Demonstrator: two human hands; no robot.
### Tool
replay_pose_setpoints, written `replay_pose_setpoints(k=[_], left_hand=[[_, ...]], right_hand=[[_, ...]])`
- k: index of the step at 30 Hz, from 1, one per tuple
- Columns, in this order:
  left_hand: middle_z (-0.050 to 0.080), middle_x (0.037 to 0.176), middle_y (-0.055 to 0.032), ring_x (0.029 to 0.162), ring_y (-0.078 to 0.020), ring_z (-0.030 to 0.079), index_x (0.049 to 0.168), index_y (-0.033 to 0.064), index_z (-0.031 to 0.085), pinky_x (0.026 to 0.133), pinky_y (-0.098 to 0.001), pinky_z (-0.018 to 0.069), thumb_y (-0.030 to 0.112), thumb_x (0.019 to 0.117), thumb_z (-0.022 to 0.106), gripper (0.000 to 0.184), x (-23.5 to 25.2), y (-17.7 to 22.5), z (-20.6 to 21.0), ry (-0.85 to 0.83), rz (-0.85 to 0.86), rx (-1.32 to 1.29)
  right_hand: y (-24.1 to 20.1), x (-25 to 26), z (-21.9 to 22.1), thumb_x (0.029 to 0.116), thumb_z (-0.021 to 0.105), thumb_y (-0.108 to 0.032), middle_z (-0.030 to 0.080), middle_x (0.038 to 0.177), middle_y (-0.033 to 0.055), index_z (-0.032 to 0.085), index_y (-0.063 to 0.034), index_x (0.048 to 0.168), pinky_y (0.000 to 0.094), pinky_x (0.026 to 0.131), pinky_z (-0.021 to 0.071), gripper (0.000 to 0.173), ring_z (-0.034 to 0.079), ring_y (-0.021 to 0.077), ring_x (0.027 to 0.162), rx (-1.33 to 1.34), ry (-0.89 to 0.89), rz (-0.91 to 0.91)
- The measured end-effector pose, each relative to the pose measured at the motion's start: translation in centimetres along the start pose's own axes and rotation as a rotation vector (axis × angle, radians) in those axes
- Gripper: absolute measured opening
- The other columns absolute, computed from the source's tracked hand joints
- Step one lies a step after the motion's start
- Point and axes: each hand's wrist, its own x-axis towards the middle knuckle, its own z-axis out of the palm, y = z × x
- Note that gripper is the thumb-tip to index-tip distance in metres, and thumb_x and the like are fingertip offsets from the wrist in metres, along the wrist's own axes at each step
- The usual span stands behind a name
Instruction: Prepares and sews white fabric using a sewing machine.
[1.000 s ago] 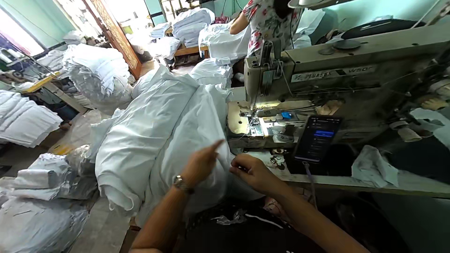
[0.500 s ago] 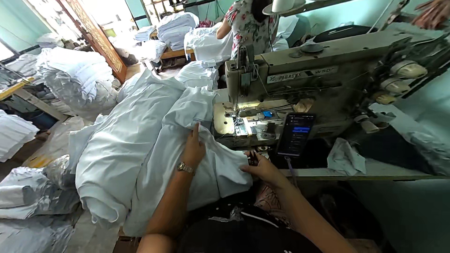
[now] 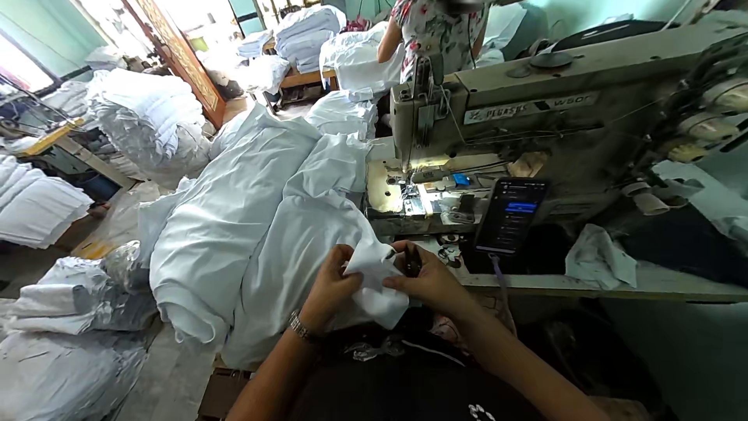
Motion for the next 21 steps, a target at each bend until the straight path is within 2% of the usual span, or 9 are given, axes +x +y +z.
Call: replay_pose_setpoints(k=[2, 5, 7, 10, 12, 15, 18, 19, 21], left_hand=[[0.069, 0.100, -0.0120, 0.082, -0.0154, 0.068, 0.108, -0.0048, 0.066, 0.073, -0.0320, 0.0588, 0.001, 0.0872, 0.066, 0.022, 0.3, 0.1, -0.3, 0.144, 0.145, 0.407], [0.071, 0.102, -0.0167, 0.094, -0.0240, 0.069, 0.102, -0.0042, 0.068, 0.083, -0.0387, 0.0584, -0.003, 0.0864, 0.057, 0.019, 0.0, 1.0, -3.2, 0.439, 0.382, 0.750], [0.070, 0.100, -0.0154, 0.092, -0.0225, 0.069, 0.100, -0.0028, 0.068, 0.081, -0.0357, 0.0582, -0.003, 0.0857, 0.057, 0.018, -0.6, 0.9, -4.3, 0.527, 0.425, 0.803], [0.064, 0.122, -0.0255, 0.109, -0.0354, 0.068, 0.119, -0.0044, 0.066, 0.090, -0.0458, 0.0590, -0.009, 0.0799, 0.065, 0.039, -2.0, -0.1, -3.7, 0.407, 0.350, 0.878], [0.057, 0.133, -0.0301, 0.111, -0.0417, 0.067, 0.133, -0.0011, 0.061, 0.086, -0.0506, 0.0606, -0.009, 0.0772, 0.071, 0.058, -3.1, -1.3, -3.6, 0.316, 0.276, 0.951], [0.068, 0.112, -0.0241, 0.093, -0.0360, 0.072, 0.132, -0.0023, 0.061, 0.078, -0.0480, 0.0619, -0.001, 0.0828, 0.071, 0.050, -4.7, -3.3, -3.9, 0.339, 0.321, 0.998], [0.073, 0.097, -0.0105, 0.086, -0.0154, 0.072, 0.141, -0.0137, 0.042, 0.082, -0.0328, 0.0609, 0.001, 0.0956, 0.062, 0.052, -5.4, -3.0, -3.5, 0.413, 0.212, 0.506], [0.072, 0.094, -0.0089, 0.082, -0.0125, 0.072, 0.145, -0.0106, 0.034, 0.078, -0.0301, 0.0613, -0.001, 0.0980, 0.056, 0.052, -5.1, -2.2, -3.4, 0.444, 0.126, 0.141], [0.071, 0.098, -0.0116, 0.084, -0.0200, 0.074, 0.144, 0.0023, 0.036, 0.079, -0.0396, 0.0637, 0.005, 0.1057, 0.042, 0.039, -4.5, -0.2, -3.8, 0.438, -0.084, -0.522]], right_hand=[[0.3, -0.1, 0.8, 0.0871, 0.075, -0.017, 0.060, 0.079, -0.0021, 0.065, -0.0053, 0.119, 0.0210, 0.058, 0.0479, 0.036, 0.053, 0.0036, 0.063, -0.279, 0.018, -0.094], [1.2, -0.1, -1.0, 0.0880, 0.066, -0.008, 0.068, 0.094, 0.0151, 0.071, -0.0014, 0.110, 0.0417, 0.070, 0.0583, 0.024, 0.066, 0.0240, 0.078, -0.763, 0.278, -0.233], [1.6, -0.2, -2.1, 0.0890, 0.065, -0.009, 0.067, 0.092, 0.0132, 0.070, -0.0012, 0.101, 0.0357, 0.069, 0.0578, 0.015, 0.065, 0.0196, 0.078, -0.790, 0.396, -0.231], [1.0, -0.4, -1.7, 0.0877, 0.066, -0.008, 0.066, 0.086, 0.0029, 0.065, -0.0011, 0.100, 0.0214, 0.061, 0.0533, 0.014, 0.061, 0.0050, 0.068, -0.388, 0.437, -0.144], [0.2, -0.2, -1.5, 0.0924, 0.061, 0.000, 0.067, 0.077, 0.0011, 0.058, -0.0027, 0.104, 0.0178, 0.047, 0.0476, 0.012, 0.057, 0.0038, 0.053, 0.112, 0.416, 0.038], [0.1, -0.2, -1.7, 0.1039, 0.049, -0.006, 0.059, 0.065, 0.0000, 0.055, -0.0104, 0.106, 0.0170, 0.041, 0.0424, 0.008, 0.049, 0.0037, 0.045, 0.623, 0.327, 0.289], [1.3, -0.1, -1.5, 0.1053, 0.052, -0.015, 0.056, 0.067, -0.0036, 0.060, -0.0122, 0.110, 0.0155, 0.041, 0.0372, 0.010, 0.042, 0.0002, 0.045, 0.651, 0.184, 0.352], [1.7, 0.0, -1.6, 0.1051, 0.054, -0.017, 0.057, 0.068, -0.0038, 0.061, -0.0126, 0.108, 0.0154, 0.041, 0.0363, 0.009, 0.041, -0.0003, 0.045, 0.616, 0.154, 0.360], [2.5, 0.0, -2.1, 0.1042, 0.057, -0.018, 0.059, 0.069, -0.0036, 0.062, -0.0127, 0.104, 0.0154, 0.042, 0.0375, 0.007, 0.043, -0.0004, 0.045, 0.561, 0.106, 0.362]])
